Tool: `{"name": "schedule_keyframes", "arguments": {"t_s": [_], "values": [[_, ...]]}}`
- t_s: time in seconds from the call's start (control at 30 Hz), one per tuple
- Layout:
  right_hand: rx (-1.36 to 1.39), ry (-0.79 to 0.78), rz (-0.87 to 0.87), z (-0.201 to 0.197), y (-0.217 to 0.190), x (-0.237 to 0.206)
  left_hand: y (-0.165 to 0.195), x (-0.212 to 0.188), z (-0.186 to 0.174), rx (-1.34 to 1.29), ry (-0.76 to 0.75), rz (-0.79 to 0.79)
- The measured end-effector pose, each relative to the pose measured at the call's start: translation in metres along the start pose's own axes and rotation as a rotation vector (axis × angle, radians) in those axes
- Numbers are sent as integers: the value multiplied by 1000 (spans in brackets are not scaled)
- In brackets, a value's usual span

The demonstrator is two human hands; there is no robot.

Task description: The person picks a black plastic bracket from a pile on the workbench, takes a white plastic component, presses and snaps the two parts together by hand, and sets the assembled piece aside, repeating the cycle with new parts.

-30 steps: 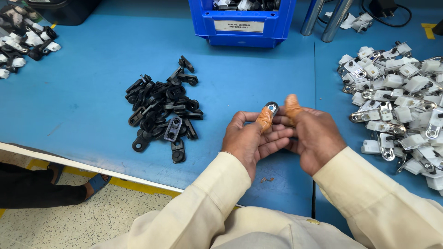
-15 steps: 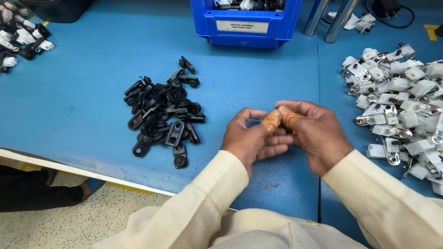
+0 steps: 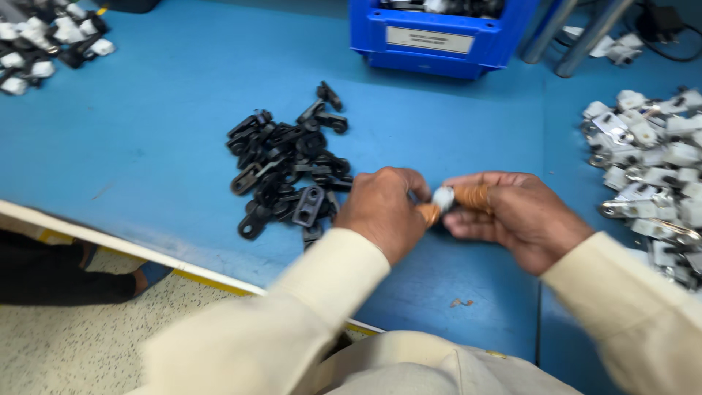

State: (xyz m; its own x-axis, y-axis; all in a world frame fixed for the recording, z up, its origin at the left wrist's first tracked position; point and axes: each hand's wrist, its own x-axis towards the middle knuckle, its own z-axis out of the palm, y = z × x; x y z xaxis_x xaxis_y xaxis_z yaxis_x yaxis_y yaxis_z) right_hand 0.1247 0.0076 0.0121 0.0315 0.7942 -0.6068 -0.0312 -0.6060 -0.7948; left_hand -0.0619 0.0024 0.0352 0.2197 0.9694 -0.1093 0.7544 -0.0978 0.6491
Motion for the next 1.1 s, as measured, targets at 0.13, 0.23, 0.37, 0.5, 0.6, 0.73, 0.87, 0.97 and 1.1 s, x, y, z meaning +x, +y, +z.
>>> {"name": "schedule_keyframes", "arguments": {"t_s": [0.13, 0.23, 0.37, 0.5, 0.6, 0.73, 0.87, 0.97, 1.1], "values": [[-311, -147, -118, 9, -49, 9, -18, 0, -51, -221, -36, -145], [169, 24, -566, 17, -111, 28, -27, -3, -79, -239, 35, -171], [116, 51, -745, 14, -94, 40, -44, -4, -91, -318, 90, -213], [-29, 103, -405, 18, -6, 23, -83, 5, -112, -341, 284, -285], [-184, 71, -410, 20, 34, -6, -115, 25, -141, -23, 442, -160], [-288, 105, -371, 23, 36, -28, -121, 89, -143, 230, 452, 51], [-266, 123, -350, 24, 36, -36, -104, 155, -115, 407, 218, 45], [-424, 89, -320, 11, 41, -42, -99, 176, -103, 527, 1, 8], [-730, 362, -290, -44, 25, -42, -99, 170, -99, 350, 70, -60]]}}
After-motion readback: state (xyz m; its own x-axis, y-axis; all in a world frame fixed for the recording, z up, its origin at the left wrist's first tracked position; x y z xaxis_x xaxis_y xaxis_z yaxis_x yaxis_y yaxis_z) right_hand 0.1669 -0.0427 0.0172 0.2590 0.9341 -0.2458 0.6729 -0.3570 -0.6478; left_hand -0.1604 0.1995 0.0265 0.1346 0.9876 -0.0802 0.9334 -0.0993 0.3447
